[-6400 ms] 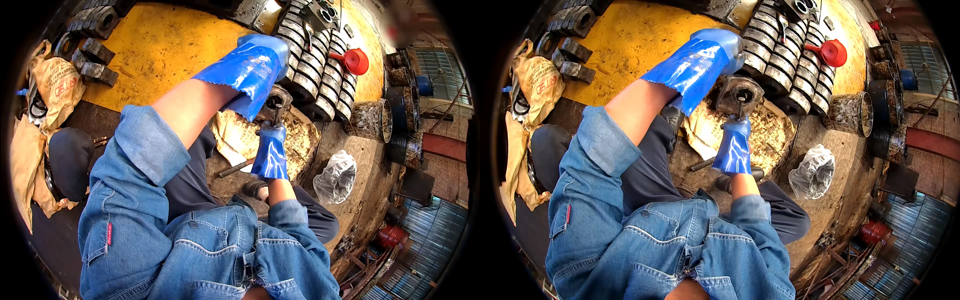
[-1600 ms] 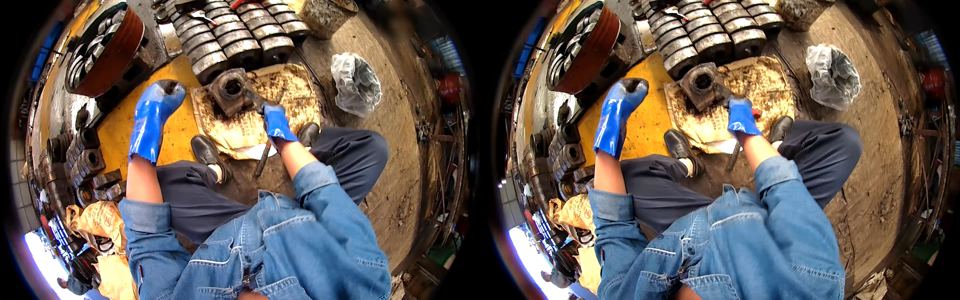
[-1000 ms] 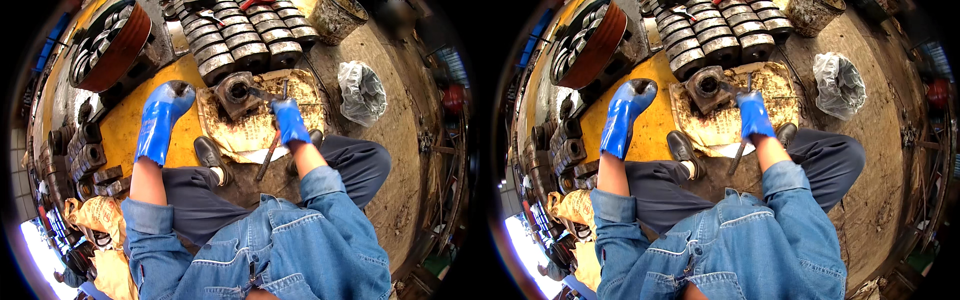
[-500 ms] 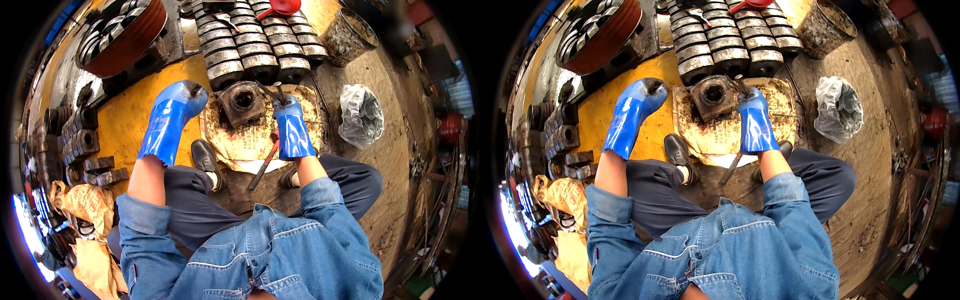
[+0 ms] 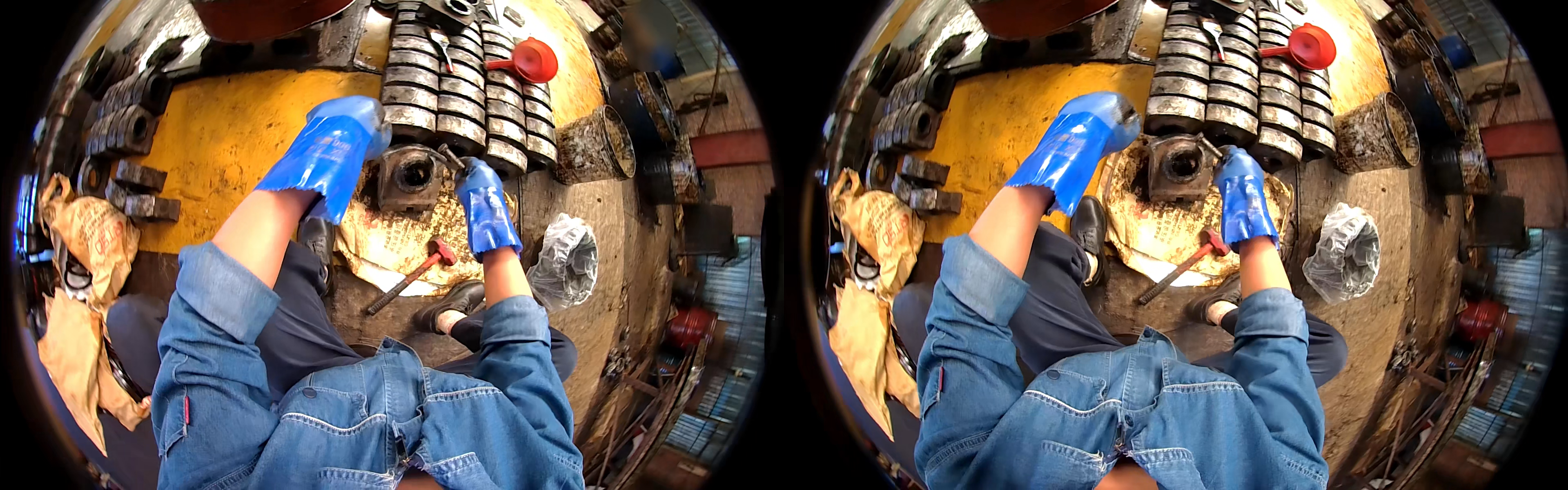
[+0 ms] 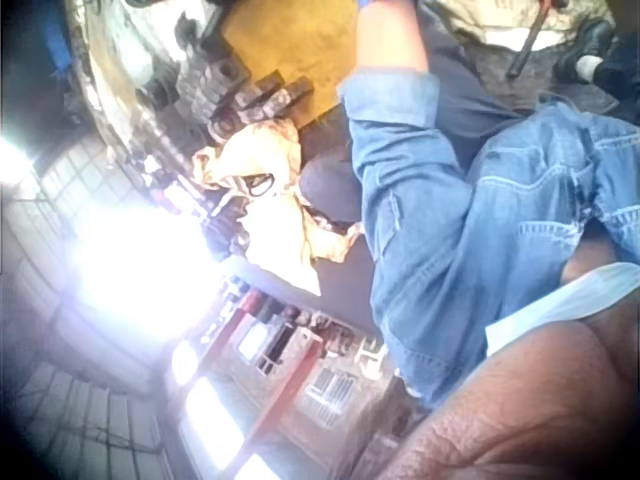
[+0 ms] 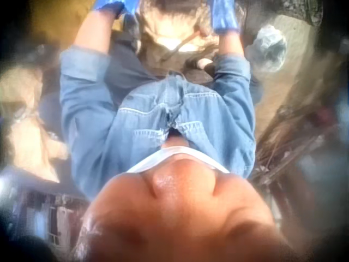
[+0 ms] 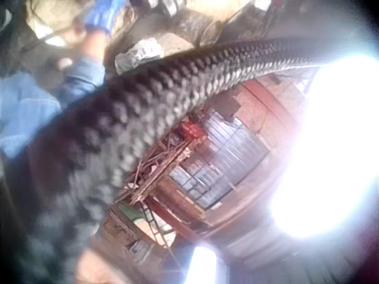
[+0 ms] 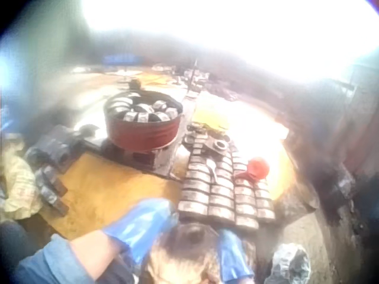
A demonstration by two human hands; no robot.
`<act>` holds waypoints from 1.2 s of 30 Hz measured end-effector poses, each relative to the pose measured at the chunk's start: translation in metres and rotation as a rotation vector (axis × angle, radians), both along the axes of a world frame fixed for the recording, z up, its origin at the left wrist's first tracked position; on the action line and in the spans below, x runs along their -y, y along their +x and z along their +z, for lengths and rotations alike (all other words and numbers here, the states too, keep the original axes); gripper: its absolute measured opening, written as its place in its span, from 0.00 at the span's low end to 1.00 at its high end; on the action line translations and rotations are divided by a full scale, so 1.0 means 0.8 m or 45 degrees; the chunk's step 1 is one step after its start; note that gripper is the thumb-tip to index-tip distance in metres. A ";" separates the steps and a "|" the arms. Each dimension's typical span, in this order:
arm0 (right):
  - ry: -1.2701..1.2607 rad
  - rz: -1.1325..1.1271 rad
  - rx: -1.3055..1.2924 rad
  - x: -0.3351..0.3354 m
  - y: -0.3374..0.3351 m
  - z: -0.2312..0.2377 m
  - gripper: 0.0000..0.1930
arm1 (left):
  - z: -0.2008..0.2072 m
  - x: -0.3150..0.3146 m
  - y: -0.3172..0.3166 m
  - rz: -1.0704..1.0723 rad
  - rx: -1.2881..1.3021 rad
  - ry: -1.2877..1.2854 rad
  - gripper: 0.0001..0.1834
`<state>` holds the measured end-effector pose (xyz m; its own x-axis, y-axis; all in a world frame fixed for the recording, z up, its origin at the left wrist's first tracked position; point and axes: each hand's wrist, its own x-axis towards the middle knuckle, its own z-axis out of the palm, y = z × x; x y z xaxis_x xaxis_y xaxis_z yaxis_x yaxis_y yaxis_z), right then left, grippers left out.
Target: The person prys material out of a metal casting using a metal rod and a hammer while sitting on the floor.
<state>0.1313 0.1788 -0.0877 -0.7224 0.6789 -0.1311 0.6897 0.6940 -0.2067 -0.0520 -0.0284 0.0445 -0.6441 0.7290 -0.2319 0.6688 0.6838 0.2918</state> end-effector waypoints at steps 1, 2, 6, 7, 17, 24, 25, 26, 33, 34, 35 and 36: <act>0.031 0.055 -0.219 0.010 -0.003 0.015 0.13 | -0.003 0.001 -0.007 -0.001 -0.029 0.000 0.14; -0.007 0.192 -0.322 0.011 0.001 0.016 0.14 | -0.005 0.005 -0.009 -0.024 -0.029 -0.040 0.15; 0.175 0.080 -0.043 0.025 -0.008 -0.007 0.13 | 0.001 0.002 -0.006 0.013 0.038 0.044 0.18; 0.086 0.053 -0.108 0.019 -0.005 -0.002 0.13 | -0.001 0.000 -0.006 0.016 0.047 0.053 0.17; -0.259 -0.331 -0.250 -0.017 0.049 -0.045 0.15 | 0.008 -0.007 -0.007 -0.062 0.019 0.004 0.17; -0.653 -0.419 -0.873 0.017 0.045 -0.067 0.12 | -0.014 -0.001 -0.014 -0.112 -0.047 -0.143 0.16; -0.309 -0.289 -0.400 0.016 0.049 -0.069 0.11 | -0.015 -0.002 -0.011 -0.124 -0.044 -0.158 0.16; -0.389 -0.416 -0.469 0.018 0.056 -0.072 0.10 | -0.014 -0.004 -0.011 -0.128 -0.047 -0.168 0.16; -0.561 -0.455 -0.730 0.037 0.074 -0.072 0.10 | -0.003 -0.002 -0.007 -0.020 0.055 -0.155 0.18; -0.626 -0.391 -0.730 0.046 0.076 -0.076 0.08 | -0.005 -0.001 -0.009 0.007 0.067 -0.130 0.18; -0.483 -0.434 -0.444 0.033 0.077 -0.083 0.08 | -0.007 -0.004 -0.011 -0.011 0.054 -0.179 0.18; -0.324 -0.484 -0.156 0.022 0.079 -0.078 0.08 | -0.009 -0.013 -0.011 -0.043 0.045 -0.217 0.18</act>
<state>0.1944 0.1609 -0.1504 -0.4496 0.8555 -0.2569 0.8448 0.3139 -0.4335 -0.0606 -0.0181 0.0372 -0.6089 0.6983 -0.3764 0.6838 0.7025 0.1971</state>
